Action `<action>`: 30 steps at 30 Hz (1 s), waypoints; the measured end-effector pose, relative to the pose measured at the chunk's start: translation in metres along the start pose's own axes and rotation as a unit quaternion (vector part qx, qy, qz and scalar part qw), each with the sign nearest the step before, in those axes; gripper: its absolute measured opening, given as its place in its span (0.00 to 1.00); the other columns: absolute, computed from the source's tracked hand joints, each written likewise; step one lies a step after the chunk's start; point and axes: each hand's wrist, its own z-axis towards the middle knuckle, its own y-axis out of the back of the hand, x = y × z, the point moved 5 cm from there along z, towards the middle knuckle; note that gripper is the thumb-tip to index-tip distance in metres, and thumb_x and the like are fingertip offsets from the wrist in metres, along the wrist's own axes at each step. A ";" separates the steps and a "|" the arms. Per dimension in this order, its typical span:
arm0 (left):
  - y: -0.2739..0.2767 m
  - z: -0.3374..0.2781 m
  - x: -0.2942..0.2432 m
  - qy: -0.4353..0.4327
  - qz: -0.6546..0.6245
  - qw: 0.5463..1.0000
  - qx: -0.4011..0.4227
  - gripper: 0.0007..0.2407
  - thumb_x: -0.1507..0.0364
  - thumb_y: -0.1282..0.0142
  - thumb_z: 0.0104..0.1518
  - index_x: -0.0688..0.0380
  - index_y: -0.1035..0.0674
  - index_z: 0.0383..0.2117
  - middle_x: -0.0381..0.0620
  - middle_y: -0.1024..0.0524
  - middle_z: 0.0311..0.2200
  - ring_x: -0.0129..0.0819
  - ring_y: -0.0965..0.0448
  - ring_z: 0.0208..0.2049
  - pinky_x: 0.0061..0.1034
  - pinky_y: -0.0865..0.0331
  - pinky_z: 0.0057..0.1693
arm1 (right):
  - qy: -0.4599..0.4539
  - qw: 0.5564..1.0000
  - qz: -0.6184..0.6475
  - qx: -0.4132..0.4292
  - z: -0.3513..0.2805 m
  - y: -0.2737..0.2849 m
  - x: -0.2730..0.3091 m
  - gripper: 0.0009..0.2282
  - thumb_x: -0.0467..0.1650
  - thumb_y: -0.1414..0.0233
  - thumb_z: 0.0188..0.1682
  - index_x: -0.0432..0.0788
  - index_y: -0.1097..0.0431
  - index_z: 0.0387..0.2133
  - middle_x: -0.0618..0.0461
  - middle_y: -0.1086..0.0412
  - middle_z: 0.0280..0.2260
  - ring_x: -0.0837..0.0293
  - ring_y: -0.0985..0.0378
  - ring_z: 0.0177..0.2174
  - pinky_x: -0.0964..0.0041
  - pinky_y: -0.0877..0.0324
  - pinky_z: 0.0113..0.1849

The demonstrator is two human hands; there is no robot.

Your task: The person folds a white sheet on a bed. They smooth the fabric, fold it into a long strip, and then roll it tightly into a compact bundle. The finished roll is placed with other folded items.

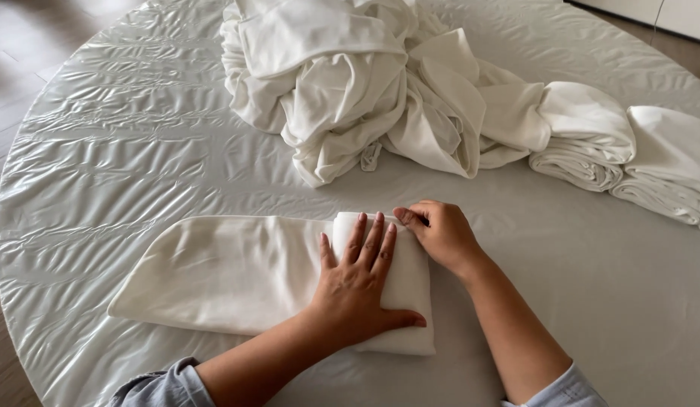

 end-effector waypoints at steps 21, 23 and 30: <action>0.019 0.001 -0.005 0.013 -0.048 0.997 0.059 0.56 0.31 0.55 0.41 0.57 0.55 0.72 0.57 0.60 0.74 0.57 0.66 0.74 0.81 0.67 0.62 | 0.077 0.978 0.000 -0.196 0.007 -0.008 -0.034 0.12 0.38 0.49 0.59 0.46 0.30 0.29 0.48 0.30 0.25 0.48 0.23 0.30 0.55 0.27 0.33; 0.018 0.001 -0.003 0.013 -0.054 0.997 0.059 0.57 0.31 0.54 0.40 0.57 0.56 0.73 0.57 0.59 0.74 0.56 0.65 0.74 0.79 0.67 0.63 | 0.110 0.970 0.010 -0.218 -0.010 0.003 -0.003 0.10 0.35 0.49 0.59 0.45 0.31 0.29 0.50 0.32 0.26 0.51 0.24 0.32 0.59 0.27 0.34; 0.003 0.005 0.008 -0.023 -0.165 0.984 0.057 0.53 0.41 0.45 0.44 0.63 0.54 0.72 0.58 0.57 0.73 0.57 0.70 0.74 0.69 0.74 0.68 | 0.282 0.942 0.056 -0.174 -0.055 -0.011 0.088 0.11 0.36 0.53 0.58 0.43 0.31 0.46 0.45 0.29 0.47 0.43 0.28 0.52 0.52 0.35 0.52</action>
